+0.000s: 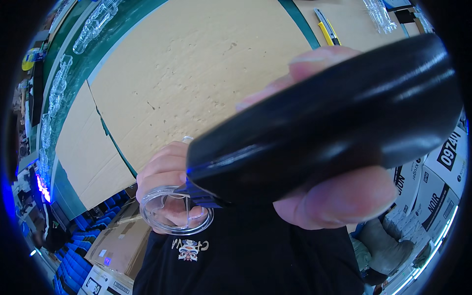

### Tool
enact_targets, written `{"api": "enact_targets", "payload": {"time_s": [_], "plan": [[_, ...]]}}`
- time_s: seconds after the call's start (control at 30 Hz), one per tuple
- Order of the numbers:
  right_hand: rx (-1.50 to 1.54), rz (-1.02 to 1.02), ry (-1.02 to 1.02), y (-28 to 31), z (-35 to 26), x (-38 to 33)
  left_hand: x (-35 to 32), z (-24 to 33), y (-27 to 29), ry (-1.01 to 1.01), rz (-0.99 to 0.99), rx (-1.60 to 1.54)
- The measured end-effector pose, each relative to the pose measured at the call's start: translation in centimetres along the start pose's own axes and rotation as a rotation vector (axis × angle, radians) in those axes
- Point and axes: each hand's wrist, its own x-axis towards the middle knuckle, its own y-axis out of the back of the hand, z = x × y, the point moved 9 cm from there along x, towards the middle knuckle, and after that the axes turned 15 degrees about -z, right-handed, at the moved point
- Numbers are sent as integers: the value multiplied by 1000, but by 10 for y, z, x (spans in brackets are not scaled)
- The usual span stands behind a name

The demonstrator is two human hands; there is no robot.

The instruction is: Applying liquid from a squeeze bottle to the rim of a plastic lid and handling plastic toy components.

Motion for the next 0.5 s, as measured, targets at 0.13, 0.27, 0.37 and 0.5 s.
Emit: {"api": "enact_targets", "payload": {"time_s": [0.13,0.27,0.37,0.5], "plan": [[17,-48,-87,0,0,1,0,-1,-1,-6,12,0],[59,-142,-112,-2,-1,2,0,-1,-2,-26,51,-7],[112,-261,-104,-6,-2,4,-1,1,0,-46,86,-15],[178,-417,-91,-8,1,8,0,1,0,-17,32,-24]]}}
